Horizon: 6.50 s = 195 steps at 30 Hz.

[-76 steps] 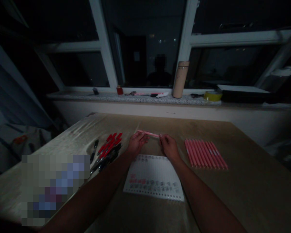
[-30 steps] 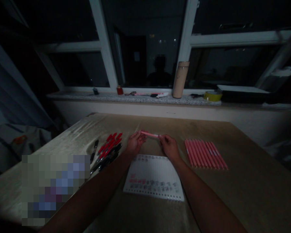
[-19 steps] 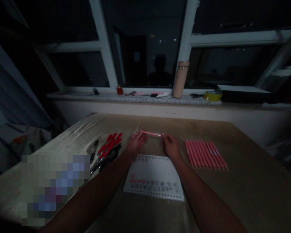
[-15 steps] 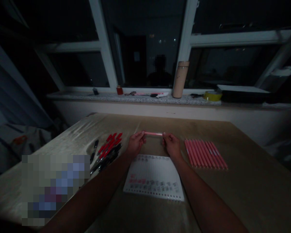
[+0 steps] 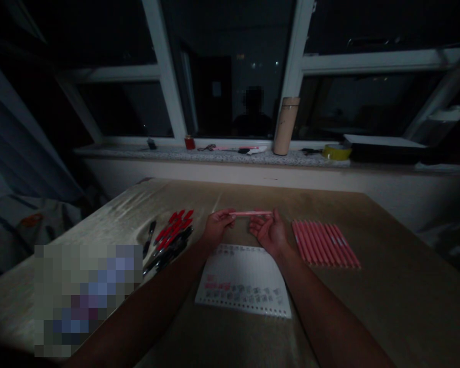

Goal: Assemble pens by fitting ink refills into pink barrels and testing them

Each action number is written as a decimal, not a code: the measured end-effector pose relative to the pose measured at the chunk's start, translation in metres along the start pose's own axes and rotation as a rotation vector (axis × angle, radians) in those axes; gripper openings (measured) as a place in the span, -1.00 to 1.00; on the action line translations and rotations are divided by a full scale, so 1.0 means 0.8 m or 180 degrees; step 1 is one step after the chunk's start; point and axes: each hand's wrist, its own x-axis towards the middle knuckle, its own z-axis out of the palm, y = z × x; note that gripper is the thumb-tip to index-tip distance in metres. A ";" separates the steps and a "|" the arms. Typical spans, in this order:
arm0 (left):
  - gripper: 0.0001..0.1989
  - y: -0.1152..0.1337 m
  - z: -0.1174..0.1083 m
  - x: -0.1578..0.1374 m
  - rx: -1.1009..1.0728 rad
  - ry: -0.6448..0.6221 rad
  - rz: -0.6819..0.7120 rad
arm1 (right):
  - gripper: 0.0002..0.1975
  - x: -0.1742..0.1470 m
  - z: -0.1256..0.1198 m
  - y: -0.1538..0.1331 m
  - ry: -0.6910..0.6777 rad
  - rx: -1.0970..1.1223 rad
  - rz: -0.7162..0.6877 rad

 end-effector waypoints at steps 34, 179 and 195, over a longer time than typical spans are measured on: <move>-0.67 0.008 0.007 -0.008 0.0079 -0.0123 -0.0059 | -0.54 0.001 -0.001 0.000 0.0253 0.0423 -0.0174; -0.80 0.008 -0.009 -0.014 0.4838 -0.0751 0.1210 | -0.74 -0.049 0.003 0.043 0.0122 -0.3886 -0.1485; -0.79 0.015 -0.005 -0.017 0.4815 -0.0757 0.1094 | -0.75 -0.046 0.002 0.046 0.0165 -0.3948 -0.1626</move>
